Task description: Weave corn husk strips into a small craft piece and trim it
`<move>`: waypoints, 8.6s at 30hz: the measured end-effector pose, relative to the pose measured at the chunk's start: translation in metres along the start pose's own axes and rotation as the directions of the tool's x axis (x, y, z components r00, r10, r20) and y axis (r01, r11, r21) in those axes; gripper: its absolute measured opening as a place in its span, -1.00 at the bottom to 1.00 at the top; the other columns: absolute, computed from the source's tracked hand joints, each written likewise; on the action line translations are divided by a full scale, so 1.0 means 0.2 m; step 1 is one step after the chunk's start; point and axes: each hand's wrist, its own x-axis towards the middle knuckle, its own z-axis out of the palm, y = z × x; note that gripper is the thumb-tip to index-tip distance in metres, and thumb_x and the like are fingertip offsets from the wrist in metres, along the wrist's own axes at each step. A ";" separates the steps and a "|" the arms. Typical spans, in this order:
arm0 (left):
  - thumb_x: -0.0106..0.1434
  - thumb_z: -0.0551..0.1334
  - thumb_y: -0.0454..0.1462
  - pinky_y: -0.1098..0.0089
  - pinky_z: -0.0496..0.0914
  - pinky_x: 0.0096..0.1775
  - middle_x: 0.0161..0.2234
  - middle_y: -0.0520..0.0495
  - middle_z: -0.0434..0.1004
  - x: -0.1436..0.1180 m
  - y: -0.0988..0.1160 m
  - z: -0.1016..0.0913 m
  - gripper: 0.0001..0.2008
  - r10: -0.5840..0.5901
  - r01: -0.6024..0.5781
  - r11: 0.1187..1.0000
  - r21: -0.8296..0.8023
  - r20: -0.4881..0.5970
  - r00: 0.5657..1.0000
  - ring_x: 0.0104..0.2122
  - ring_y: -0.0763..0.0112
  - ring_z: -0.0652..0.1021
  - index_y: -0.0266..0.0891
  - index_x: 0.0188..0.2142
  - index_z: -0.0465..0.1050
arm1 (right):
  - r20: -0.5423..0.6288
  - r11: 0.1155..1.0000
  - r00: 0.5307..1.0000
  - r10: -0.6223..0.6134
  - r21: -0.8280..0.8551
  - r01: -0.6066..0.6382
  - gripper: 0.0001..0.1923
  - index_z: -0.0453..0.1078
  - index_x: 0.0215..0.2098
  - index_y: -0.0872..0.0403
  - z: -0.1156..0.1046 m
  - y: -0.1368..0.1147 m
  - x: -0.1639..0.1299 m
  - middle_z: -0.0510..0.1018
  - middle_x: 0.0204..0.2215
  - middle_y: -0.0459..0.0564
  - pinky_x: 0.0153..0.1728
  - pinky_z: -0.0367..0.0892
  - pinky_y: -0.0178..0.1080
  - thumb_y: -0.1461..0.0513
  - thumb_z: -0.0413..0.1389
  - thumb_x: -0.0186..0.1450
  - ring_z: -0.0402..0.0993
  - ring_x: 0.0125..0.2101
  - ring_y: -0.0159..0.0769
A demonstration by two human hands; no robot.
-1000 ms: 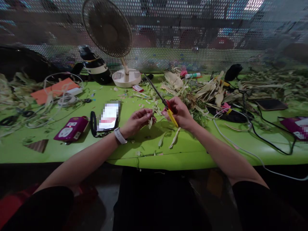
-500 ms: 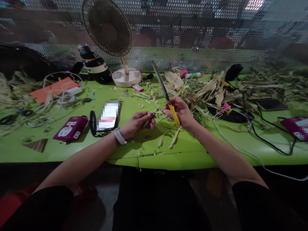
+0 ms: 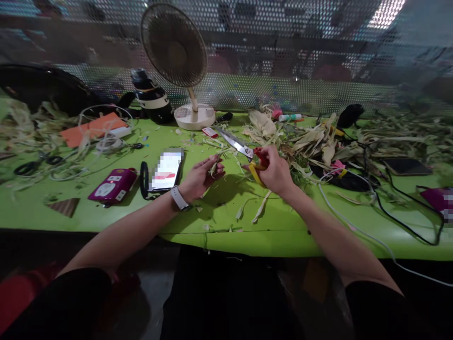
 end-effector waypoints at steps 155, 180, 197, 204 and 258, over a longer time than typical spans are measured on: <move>0.26 0.22 -0.03 0.38 0.49 -0.25 -0.33 -0.09 0.56 0.11 -0.01 -0.12 -0.68 0.558 -0.708 0.553 0.439 0.437 0.706 -0.37 0.47 0.58 -0.24 -0.23 0.26 | 0.534 0.970 0.837 0.123 0.112 -0.215 -0.37 0.07 -0.48 0.01 0.01 -0.13 -0.05 0.19 -0.70 -0.24 -0.71 0.08 -0.34 -0.36 -0.04 0.10 0.09 -0.74 -0.50; 0.23 0.24 -0.01 0.38 0.49 -0.22 -0.33 -0.07 0.57 0.11 -0.01 -0.11 -0.65 0.531 -0.642 0.639 0.424 0.361 0.766 -0.35 0.47 0.58 -0.23 -0.25 0.26 | 0.306 0.973 0.940 0.151 -0.214 -0.086 -0.38 0.10 -0.55 0.02 0.04 -0.04 -0.01 0.25 -0.66 -0.15 -0.59 0.05 -0.32 -0.35 -0.04 0.07 0.15 -0.63 -0.41; 0.18 0.30 -0.02 0.45 0.47 -0.30 -0.38 0.00 0.50 0.02 -0.07 -0.08 -0.65 0.240 -0.471 0.783 0.407 0.501 0.832 -0.39 0.51 0.54 -0.23 -0.27 0.29 | 0.103 0.823 0.884 -0.456 -0.329 0.463 -0.50 0.28 0.15 0.17 0.03 -0.05 -0.06 0.50 -0.03 0.23 -0.19 0.36 -0.20 0.03 -0.13 0.42 0.48 -0.15 -0.17; 0.18 0.30 -0.04 0.48 0.46 -0.31 -0.39 0.01 0.46 -0.02 -0.10 -0.05 -0.66 0.219 -0.473 0.775 0.420 0.523 0.824 -0.41 0.55 0.49 -0.23 -0.27 0.32 | 0.132 0.780 0.856 -0.500 -0.361 0.511 -0.60 0.45 -0.16 0.12 0.08 -0.05 -0.07 0.56 -0.34 0.10 -0.27 0.28 -0.24 0.09 -0.16 0.44 0.45 -0.30 -0.23; 0.11 0.31 -0.16 0.44 0.48 -0.49 -0.50 0.04 0.46 -0.06 -0.04 -0.03 -0.75 -0.202 0.064 0.923 0.379 0.337 0.919 -0.52 0.47 0.49 -0.25 -0.32 0.34 | 0.197 0.927 0.925 -0.326 0.257 0.272 -0.78 0.48 -0.23 0.11 0.08 -0.01 -0.03 0.48 -0.39 -0.03 -0.37 0.30 -0.32 0.14 0.15 0.25 0.38 -0.41 -0.38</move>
